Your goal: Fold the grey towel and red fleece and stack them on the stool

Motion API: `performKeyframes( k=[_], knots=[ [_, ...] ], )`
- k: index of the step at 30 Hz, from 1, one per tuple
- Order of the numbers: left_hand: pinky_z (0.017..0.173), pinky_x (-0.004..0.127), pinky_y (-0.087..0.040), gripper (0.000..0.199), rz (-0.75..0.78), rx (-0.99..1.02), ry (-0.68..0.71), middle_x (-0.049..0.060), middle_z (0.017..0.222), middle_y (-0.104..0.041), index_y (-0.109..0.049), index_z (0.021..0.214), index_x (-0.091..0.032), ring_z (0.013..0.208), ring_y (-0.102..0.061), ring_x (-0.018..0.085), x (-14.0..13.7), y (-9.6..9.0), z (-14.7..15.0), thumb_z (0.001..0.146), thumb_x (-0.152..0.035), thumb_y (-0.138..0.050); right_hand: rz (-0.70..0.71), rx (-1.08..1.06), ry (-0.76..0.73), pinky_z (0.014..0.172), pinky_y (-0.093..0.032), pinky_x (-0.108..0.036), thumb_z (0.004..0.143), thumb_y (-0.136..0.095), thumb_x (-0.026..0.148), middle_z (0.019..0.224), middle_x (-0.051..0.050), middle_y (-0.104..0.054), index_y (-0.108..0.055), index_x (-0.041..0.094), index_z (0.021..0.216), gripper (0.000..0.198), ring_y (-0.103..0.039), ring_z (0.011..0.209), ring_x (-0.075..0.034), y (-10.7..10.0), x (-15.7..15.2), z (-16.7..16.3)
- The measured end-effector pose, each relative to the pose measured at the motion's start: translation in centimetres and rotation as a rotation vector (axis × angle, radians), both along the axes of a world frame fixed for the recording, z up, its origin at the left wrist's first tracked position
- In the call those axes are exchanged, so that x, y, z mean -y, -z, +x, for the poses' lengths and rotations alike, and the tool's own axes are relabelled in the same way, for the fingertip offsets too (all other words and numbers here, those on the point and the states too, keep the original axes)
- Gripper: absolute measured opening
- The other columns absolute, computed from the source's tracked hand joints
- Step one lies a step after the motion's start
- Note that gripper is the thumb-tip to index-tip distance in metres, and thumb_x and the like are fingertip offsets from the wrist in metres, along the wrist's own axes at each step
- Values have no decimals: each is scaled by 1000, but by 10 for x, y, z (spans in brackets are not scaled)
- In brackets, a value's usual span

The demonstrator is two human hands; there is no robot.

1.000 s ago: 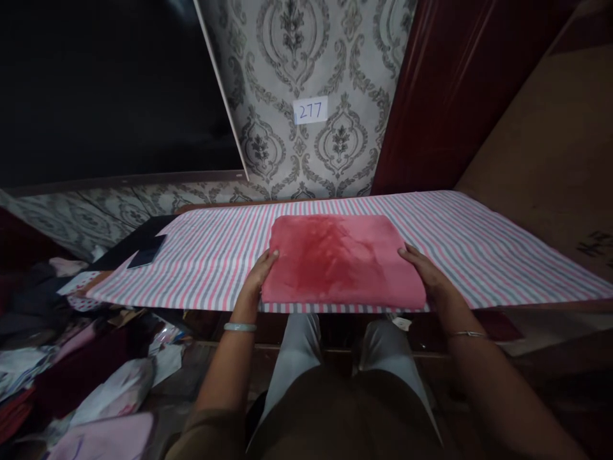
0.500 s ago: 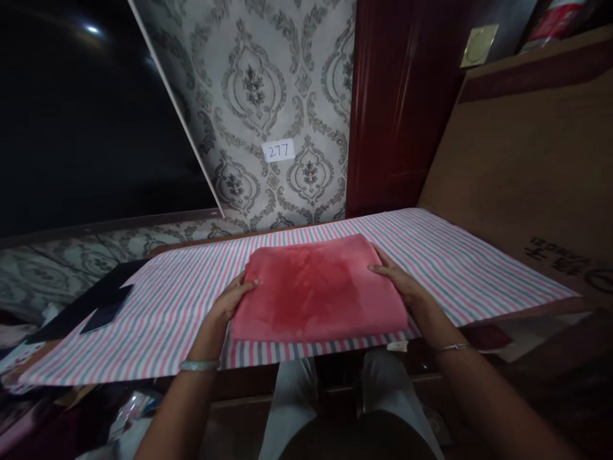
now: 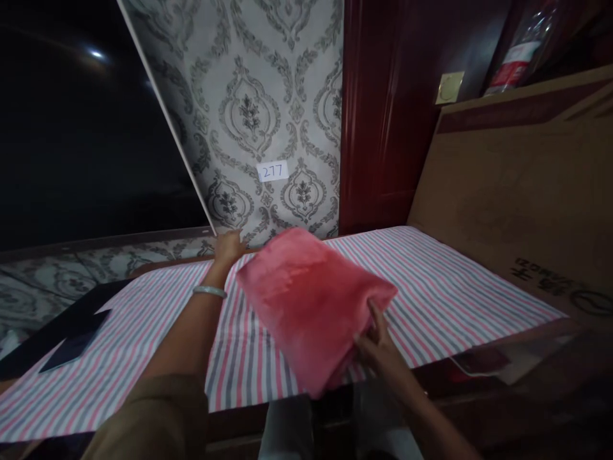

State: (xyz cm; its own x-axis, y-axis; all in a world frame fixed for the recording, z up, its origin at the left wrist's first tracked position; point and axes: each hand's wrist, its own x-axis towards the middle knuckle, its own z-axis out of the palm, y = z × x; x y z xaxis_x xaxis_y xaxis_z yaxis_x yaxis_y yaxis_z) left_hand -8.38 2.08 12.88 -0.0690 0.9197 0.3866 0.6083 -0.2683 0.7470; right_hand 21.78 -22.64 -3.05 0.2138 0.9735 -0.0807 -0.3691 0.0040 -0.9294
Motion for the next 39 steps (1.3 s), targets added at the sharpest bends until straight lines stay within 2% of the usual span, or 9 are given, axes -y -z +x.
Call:
performKeyframes(
  k=[4, 7, 11, 15, 19, 23, 27, 33, 39],
  knots=[
    [106, 45, -45, 33, -54, -31, -119, 15, 114, -71, -70, 101, -16, 122, -59, 34, 28, 62, -17, 68, -17, -74, -151, 54, -110, 53, -53, -31, 68, -78, 51, 86, -2, -71, -48, 31, 142, 83, -68, 58, -19, 37, 9, 31],
    [93, 41, -53, 33, -80, 146, -240, 13, 107, -69, -67, 106, -15, 102, -67, 27, 61, 105, -32, 74, -21, -72, -32, 234, -13, 47, -46, -28, 72, -72, 57, 64, 0, -64, -70, 22, 106, 49, -55, 46, -14, 14, -3, 68],
    [65, 29, -56, 51, -266, 671, -115, 3, 83, -66, -56, 121, -15, 67, -67, 15, 103, 135, -22, 76, -27, -76, 171, 443, 143, 75, -53, -33, 76, -70, 53, 85, -4, -71, -72, 24, 102, 39, -65, 79, -20, -33, -59, 89],
    [58, 24, -53, 67, -379, 915, -83, 1, 75, -67, -45, 134, -16, 61, -66, 13, 130, 137, 3, 76, -25, -78, -32, 584, -3, 87, -52, -40, 77, -65, 51, 95, -6, -72, -70, 21, 104, 41, -66, 91, -24, -44, -128, 85],
    [48, 23, -49, 78, -485, 958, -14, -4, 71, -63, -40, 140, -21, 52, -60, 12, 149, 138, 18, 73, -29, -80, -44, 602, -181, 89, -53, -39, 75, -71, 49, 97, -7, -75, -73, 22, 86, 29, -67, 92, -25, -35, -158, 78],
    [65, 28, -59, 81, -482, 937, 45, 6, 109, -70, -41, 139, -30, 82, -71, 19, 165, 149, 39, 70, -34, -83, -75, 677, -273, 87, -54, -37, 70, -78, 53, 100, -6, -76, -73, 23, 87, 35, -67, 92, -25, -36, -158, 76],
    [91, 32, -58, 86, -328, 847, 48, 8, 146, -53, -33, 146, -35, 123, -60, 26, 167, 148, 62, 73, -34, -79, -165, 689, -283, 84, -56, -38, 70, -79, 48, 108, -8, -75, -71, 22, 91, 34, -68, 93, -27, -50, -160, 77],
    [103, 35, -52, 90, -261, 641, 32, 6, 154, -44, -31, 151, -32, 135, -51, 29, 144, 124, 33, 73, -32, -74, -93, 384, -354, 80, -59, -39, 76, -75, 45, 110, -10, -75, -65, 21, 117, 48, -71, 94, -28, -43, -137, 69],
    [124, 50, -17, 78, -137, 159, -72, 15, 160, -34, -47, 143, -17, 151, -21, 35, 182, 116, 25, 72, -33, -76, -191, 387, -214, 86, -58, -40, 71, -81, 40, 116, -11, -73, -63, 20, 126, 61, -71, 98, -28, 1, -106, 66]
  ],
)
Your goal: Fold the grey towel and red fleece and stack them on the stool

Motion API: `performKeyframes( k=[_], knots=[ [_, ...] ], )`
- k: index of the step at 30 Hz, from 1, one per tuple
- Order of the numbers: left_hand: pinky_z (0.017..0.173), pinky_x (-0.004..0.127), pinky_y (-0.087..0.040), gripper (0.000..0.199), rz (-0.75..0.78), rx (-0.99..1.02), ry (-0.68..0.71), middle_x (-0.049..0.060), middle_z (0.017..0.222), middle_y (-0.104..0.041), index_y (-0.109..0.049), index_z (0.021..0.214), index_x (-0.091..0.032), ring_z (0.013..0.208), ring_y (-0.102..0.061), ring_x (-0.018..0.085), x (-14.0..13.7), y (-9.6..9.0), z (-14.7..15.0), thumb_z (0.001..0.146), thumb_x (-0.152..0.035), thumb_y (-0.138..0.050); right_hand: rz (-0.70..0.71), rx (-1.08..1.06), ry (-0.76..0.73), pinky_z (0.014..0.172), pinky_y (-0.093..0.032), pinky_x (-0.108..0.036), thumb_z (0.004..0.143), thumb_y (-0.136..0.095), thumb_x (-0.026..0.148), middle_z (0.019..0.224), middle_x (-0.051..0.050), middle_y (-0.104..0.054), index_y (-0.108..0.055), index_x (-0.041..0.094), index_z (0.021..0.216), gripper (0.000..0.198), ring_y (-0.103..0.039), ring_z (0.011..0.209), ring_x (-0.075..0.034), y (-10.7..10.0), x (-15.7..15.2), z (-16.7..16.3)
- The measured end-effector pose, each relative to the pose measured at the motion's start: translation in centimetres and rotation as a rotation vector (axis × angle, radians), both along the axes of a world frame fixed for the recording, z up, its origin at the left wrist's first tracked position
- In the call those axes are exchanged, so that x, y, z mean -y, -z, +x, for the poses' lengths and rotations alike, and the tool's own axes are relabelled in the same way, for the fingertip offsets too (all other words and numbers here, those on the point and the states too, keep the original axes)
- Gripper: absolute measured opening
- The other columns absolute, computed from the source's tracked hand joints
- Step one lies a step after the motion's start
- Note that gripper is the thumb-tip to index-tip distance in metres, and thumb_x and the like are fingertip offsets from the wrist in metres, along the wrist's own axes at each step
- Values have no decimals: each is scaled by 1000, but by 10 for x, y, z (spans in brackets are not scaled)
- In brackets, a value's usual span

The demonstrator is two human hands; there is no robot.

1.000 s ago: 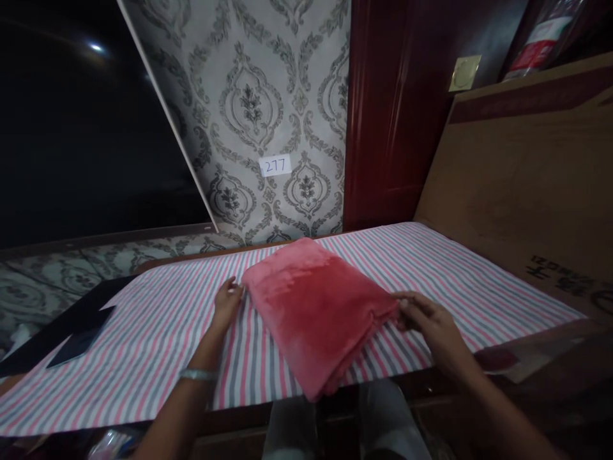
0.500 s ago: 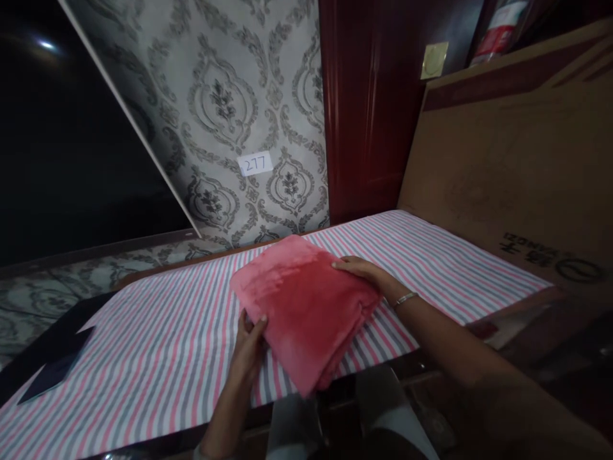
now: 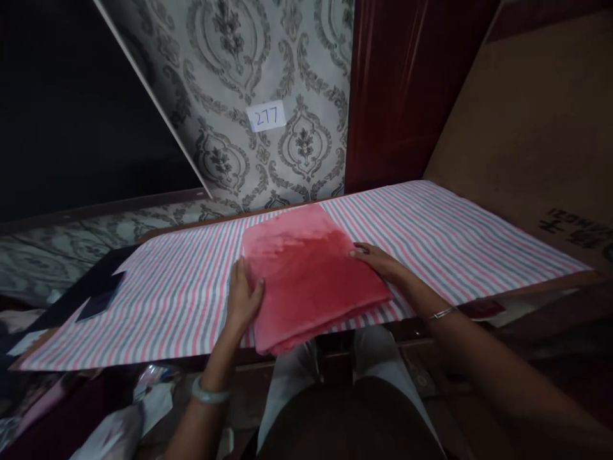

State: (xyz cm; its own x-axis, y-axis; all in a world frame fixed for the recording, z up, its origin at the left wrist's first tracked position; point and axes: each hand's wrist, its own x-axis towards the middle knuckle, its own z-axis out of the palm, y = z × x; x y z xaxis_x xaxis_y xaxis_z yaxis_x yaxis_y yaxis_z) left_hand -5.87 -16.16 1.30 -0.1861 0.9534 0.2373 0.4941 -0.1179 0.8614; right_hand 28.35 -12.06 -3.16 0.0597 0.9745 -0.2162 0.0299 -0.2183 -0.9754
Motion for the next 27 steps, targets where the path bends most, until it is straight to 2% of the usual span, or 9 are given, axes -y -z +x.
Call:
performKeyframes(
  k=[2, 5, 9, 12, 16, 19, 22, 25, 27],
  knots=[
    [125, 51, -6, 74, 108, -122, 157, 11, 163, -29, -51, 142, -21, 154, -11, 33, 21, -3, 26, 74, -34, -76, 8, -17, 7, 86, -57, -40, 75, -78, 42, 118, -11, -73, -64, 20, 125, 56, -71, 98, -28, 7, 3, -1],
    [124, 55, 3, 66, 120, -293, 523, 8, 161, -34, -53, 141, -27, 153, -15, 33, 50, 3, 72, 78, -30, -72, 23, -19, -8, 84, -57, -37, 81, -71, 42, 116, -11, -73, -65, 19, 122, 47, -71, 95, -27, 10, 3, -4],
    [124, 58, -3, 65, 105, -520, 883, 12, 155, -43, -46, 148, -28, 150, -28, 31, 70, 20, 104, 85, -26, -65, 63, 55, 30, 81, -57, -35, 82, -69, 42, 114, -10, -74, -64, 18, 122, 47, -71, 94, -25, 15, 4, -4],
    [124, 55, -12, 64, 171, -606, 894, 9, 159, -37, -33, 154, -31, 151, -26, 25, 70, 23, 105, 93, -30, -55, 76, 102, 35, 83, -56, -33, 84, -67, 44, 117, -9, -73, -63, 18, 126, 49, -70, 99, -24, 19, 3, -2],
    [121, 65, -6, 76, 188, -849, 826, 10, 163, -28, -28, 155, -29, 154, -10, 31, 69, 22, 99, 88, -27, -64, 54, 159, 25, 86, -55, -33, 85, -64, 46, 123, -12, -70, -61, 15, 130, 54, -69, 104, -25, 21, 1, -1],
    [122, 60, -15, 72, 159, -760, 921, 8, 160, -36, -34, 153, -31, 152, -22, 28, 69, 18, 86, 88, -29, -66, 70, 184, 24, 90, -54, -35, 85, -63, 47, 125, -13, -69, -61, 16, 130, 55, -67, 108, -27, 22, 2, -1],
    [120, 51, -29, 48, 187, -461, 756, 6, 151, -50, -52, 141, -33, 143, -41, 24, 57, 8, 56, 94, -32, -57, 95, 147, 18, 92, -54, -36, 86, -62, 48, 127, -11, -68, -61, 19, 132, 54, -67, 110, -27, 24, 3, -2],
    [120, 49, -30, 42, 213, -92, 229, 8, 146, -54, -64, 128, -27, 143, -39, 29, 32, 0, 18, 86, -33, -67, 89, 78, 2, 92, -55, -38, 86, -63, 47, 128, -10, -68, -56, 21, 138, 59, -67, 110, -27, 21, 2, -2],
    [114, 47, -39, 52, 96, 212, -20, 10, 146, -54, -63, 128, -25, 138, -46, 32, 16, 0, -4, 78, -31, -76, 74, 35, -11, 93, -54, -39, 86, -63, 47, 131, -11, -66, -52, 21, 142, 63, -66, 112, -27, 17, 0, -3]
  ],
)
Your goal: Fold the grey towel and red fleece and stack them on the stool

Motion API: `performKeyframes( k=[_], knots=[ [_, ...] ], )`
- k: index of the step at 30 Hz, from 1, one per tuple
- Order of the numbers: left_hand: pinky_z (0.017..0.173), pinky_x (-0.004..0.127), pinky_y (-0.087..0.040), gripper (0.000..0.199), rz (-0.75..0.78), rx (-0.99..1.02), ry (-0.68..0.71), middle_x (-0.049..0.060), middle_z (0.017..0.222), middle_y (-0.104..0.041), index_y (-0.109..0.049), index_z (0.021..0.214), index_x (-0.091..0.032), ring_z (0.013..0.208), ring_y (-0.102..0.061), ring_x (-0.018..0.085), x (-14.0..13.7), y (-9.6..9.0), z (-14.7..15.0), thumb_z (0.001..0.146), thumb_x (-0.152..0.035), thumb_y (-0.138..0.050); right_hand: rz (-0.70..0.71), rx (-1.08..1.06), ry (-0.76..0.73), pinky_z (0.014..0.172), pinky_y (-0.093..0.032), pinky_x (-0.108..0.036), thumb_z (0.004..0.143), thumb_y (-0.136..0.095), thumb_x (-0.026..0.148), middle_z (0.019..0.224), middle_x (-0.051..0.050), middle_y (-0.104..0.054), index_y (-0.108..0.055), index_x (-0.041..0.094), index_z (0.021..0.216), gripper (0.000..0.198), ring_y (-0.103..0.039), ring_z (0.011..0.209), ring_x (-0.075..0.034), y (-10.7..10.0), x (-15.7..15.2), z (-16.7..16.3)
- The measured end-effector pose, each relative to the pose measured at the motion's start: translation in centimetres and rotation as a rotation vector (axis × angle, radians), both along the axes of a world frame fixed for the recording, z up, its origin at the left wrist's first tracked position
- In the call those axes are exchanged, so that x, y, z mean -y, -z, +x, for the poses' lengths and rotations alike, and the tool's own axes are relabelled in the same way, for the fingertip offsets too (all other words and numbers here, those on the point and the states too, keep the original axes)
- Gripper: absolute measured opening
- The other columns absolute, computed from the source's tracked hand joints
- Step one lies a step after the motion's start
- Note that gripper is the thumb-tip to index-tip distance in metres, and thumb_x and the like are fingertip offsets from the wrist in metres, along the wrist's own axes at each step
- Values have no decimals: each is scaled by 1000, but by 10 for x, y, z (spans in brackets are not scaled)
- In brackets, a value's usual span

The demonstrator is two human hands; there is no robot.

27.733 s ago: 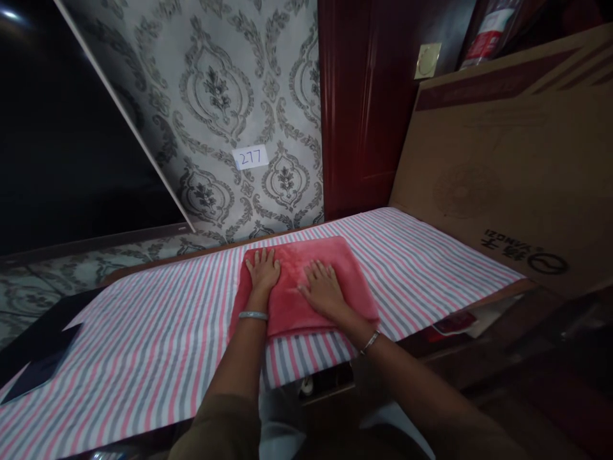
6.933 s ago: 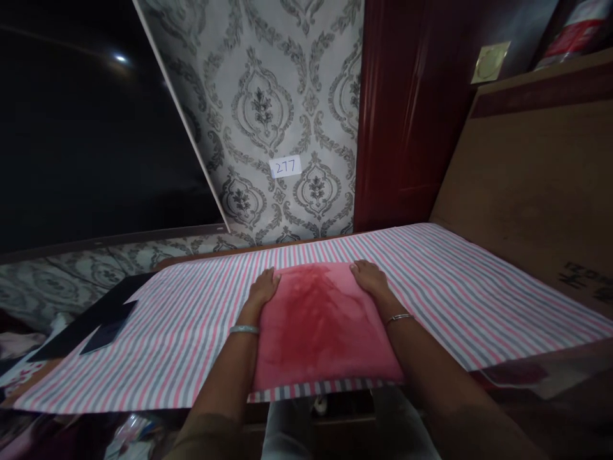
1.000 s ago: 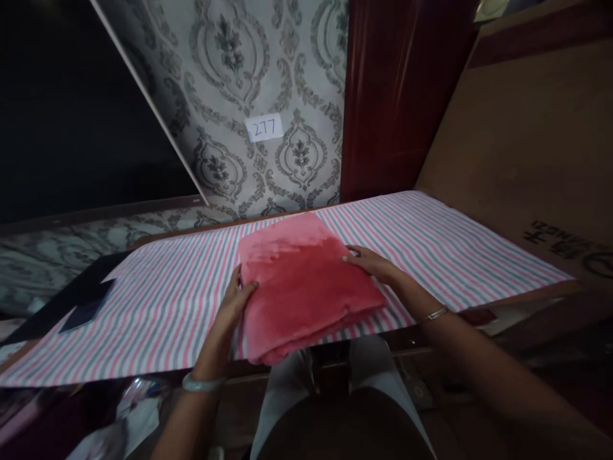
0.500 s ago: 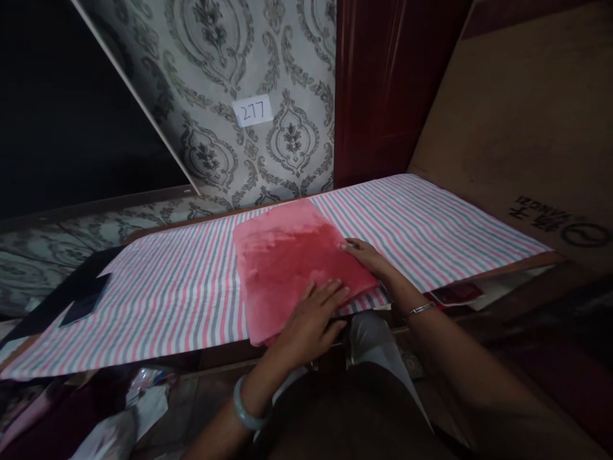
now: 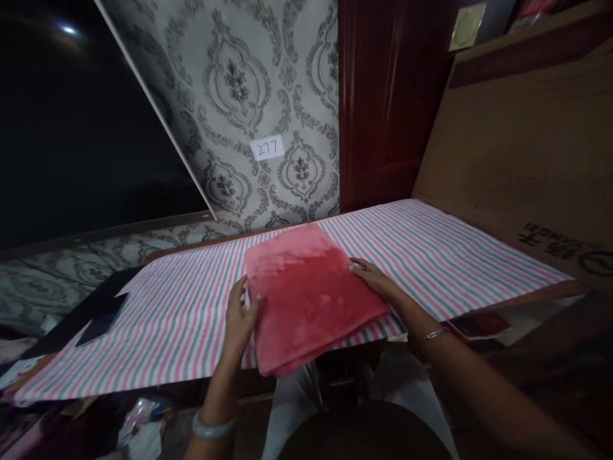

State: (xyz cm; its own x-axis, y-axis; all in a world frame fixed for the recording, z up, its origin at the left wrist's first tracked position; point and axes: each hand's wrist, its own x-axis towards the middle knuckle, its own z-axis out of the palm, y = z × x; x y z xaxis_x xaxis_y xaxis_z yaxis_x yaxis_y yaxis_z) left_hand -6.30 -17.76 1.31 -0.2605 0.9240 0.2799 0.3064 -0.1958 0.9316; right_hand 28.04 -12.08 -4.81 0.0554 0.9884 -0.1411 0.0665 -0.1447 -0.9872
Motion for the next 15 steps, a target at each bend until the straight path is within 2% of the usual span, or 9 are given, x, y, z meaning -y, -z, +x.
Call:
performKeyframes(
  k=[2, 5, 7, 10, 13, 15],
  knots=[
    [106, 45, -48, 62, -193, 274, -43, 15, 140, -57, -58, 134, -22, 126, -58, 31, -11, 4, -14, 76, -28, -79, 0, -44, -8, 97, -53, -40, 86, -64, 47, 137, -13, -63, -51, 19, 142, 64, -64, 116, -28, -6, -3, -2],
    [100, 43, -53, 68, -389, 537, 55, 17, 125, -68, -50, 141, -17, 111, -68, 28, -19, 10, -21, 79, -24, -78, 4, -123, -14, 101, -51, -41, 83, -67, 47, 142, -13, -59, -47, 20, 146, 72, -62, 121, -29, -16, -7, -6],
    [101, 40, -52, 70, -418, 629, 103, 17, 121, -70, -46, 144, -17, 110, -69, 26, -21, 13, -18, 81, -22, -76, 1, -195, -59, 102, -51, -44, 81, -69, 48, 141, -13, -59, -38, 21, 152, 82, -64, 119, -29, -22, -9, -10],
    [102, 38, -52, 79, -402, 670, 105, 15, 127, -68, -38, 150, -22, 113, -68, 25, -26, 17, -13, 81, -24, -76, 11, -267, -137, 104, -49, -45, 81, -70, 50, 146, -12, -55, -32, 24, 154, 87, -63, 121, -28, -27, -10, -14],
    [102, 39, -52, 88, -380, 661, 84, 14, 144, -56, -31, 154, -28, 119, -65, 26, -34, 24, -9, 80, -28, -77, 17, -288, -158, 108, -46, -44, 81, -70, 52, 156, -8, -44, -38, 28, 152, 82, -58, 128, -27, -24, -15, -16],
    [101, 40, -53, 89, -369, 627, 55, 12, 154, -45, -28, 155, -31, 124, -61, 28, -40, 30, -8, 80, -32, -76, 22, -318, -165, 109, -45, -44, 80, -70, 52, 156, -8, -44, -39, 29, 151, 81, -57, 129, -27, -20, -20, -16]
  ],
)
